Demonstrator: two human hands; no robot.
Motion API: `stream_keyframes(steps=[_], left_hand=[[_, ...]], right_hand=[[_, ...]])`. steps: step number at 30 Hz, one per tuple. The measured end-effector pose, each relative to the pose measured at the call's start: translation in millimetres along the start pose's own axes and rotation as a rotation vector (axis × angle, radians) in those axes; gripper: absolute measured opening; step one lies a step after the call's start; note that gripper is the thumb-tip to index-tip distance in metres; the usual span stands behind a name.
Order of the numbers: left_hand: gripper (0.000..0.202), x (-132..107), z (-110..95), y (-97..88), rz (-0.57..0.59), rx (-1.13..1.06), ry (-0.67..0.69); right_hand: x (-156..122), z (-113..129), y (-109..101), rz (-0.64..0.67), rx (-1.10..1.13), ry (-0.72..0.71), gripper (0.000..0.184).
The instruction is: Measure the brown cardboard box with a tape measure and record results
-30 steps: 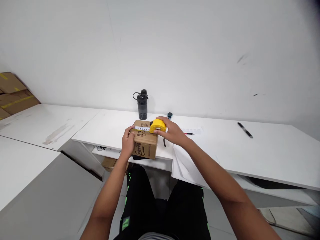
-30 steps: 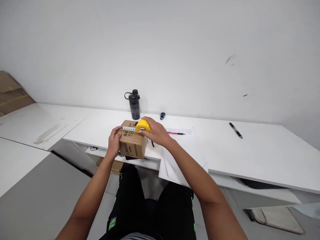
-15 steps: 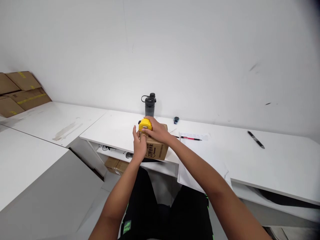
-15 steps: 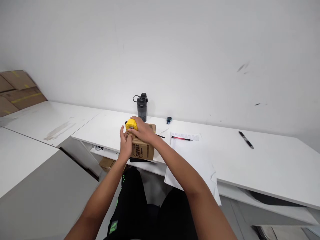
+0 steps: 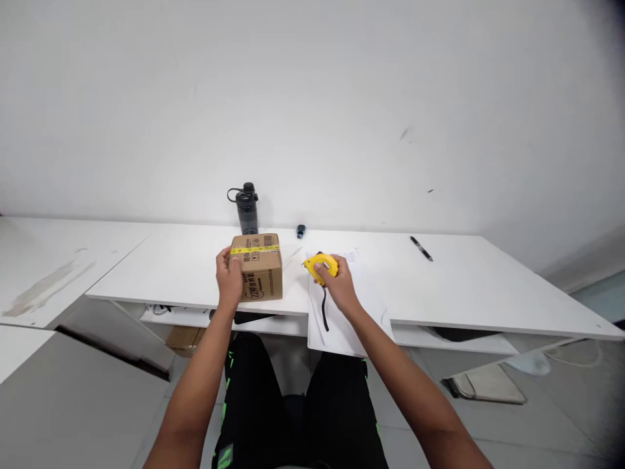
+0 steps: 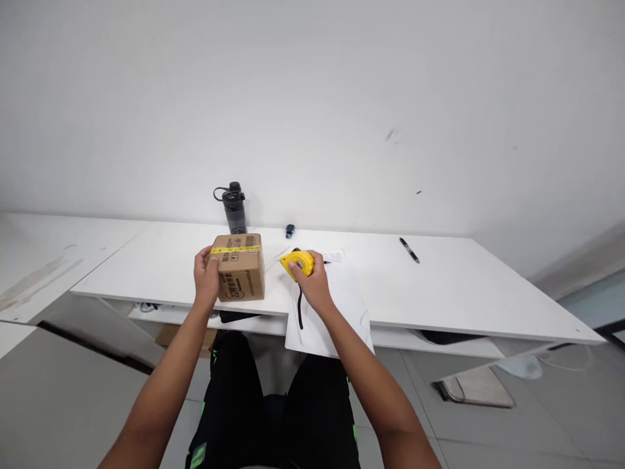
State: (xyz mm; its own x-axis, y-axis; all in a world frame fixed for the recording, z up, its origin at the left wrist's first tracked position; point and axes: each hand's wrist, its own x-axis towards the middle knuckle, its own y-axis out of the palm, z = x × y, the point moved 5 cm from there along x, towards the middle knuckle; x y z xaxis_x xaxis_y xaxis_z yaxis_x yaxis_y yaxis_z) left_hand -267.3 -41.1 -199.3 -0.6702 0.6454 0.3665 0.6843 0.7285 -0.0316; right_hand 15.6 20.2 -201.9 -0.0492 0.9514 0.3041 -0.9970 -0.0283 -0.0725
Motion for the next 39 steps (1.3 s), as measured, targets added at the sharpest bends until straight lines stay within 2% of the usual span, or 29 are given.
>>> stream_keyframes(steps=[2,6,10,13,14,15,16,18,19,21,23,25,28,30,32,35,39], left_hand=[[0.032,5,1,3.3,-0.002,0.016,0.014],[0.032,23,2,16.6,-0.008,0.065,0.024],[0.036,38,-13,24.4,-0.050,0.182,0.034],[0.043,20,-42,24.9,-0.154,0.331,0.255],[0.042,7,-49,28.8,-0.138,0.372,0.347],[0.039,-8,-52,36.5,-0.059,0.407,0.418],[0.032,-24,-50,48.1,0.088,0.436,0.468],[0.022,-57,-36,74.1,0.419,0.491,0.511],[0.021,-72,-27,85.3,0.538,0.524,0.526],[0.024,-93,-9,101.8,0.641,0.584,0.552],[0.030,-103,5,112.1,0.635,0.607,0.576],[0.038,-109,14,119.9,0.651,0.607,0.592],[0.047,-118,22,130.2,0.809,0.653,0.639],[0.043,-122,26,133.5,0.917,0.706,0.668],[0.039,-122,29,133.3,0.970,0.745,0.668],[0.041,-120,35,130.6,1.014,0.762,0.648],[0.044,-118,39,127.8,1.033,0.762,0.631]], right_hand=[[-4,-23,4,0.021,0.042,0.167,0.051],[-3,-55,42,0.173,0.018,0.408,0.045],[15,-66,73,0.179,-0.038,0.429,0.048],[32,-65,82,0.196,-0.206,0.361,0.048],[37,-64,84,0.216,-0.316,0.324,0.046],[41,-63,88,0.246,-0.441,0.284,0.046],[45,-63,92,0.285,-0.562,0.250,0.046],[50,-64,100,0.361,-0.718,0.212,0.050],[52,-65,104,0.394,-0.761,0.202,0.053],[56,-67,105,0.444,-0.814,0.176,0.055],[61,-68,96,0.464,-0.853,0.138,0.055],[69,-66,73,0.436,-0.943,0.053,0.052],[87,-66,24,0.363,-1.175,-0.058,0.044],[99,-75,-6,0.405,-1.223,-0.044,0.037],[108,-86,-26,0.486,-1.239,-0.020,0.029],[111,-97,-38,0.554,-1.230,-0.026,0.018],[92,-91,-33,0.488,-1.158,-0.092,0.022]])
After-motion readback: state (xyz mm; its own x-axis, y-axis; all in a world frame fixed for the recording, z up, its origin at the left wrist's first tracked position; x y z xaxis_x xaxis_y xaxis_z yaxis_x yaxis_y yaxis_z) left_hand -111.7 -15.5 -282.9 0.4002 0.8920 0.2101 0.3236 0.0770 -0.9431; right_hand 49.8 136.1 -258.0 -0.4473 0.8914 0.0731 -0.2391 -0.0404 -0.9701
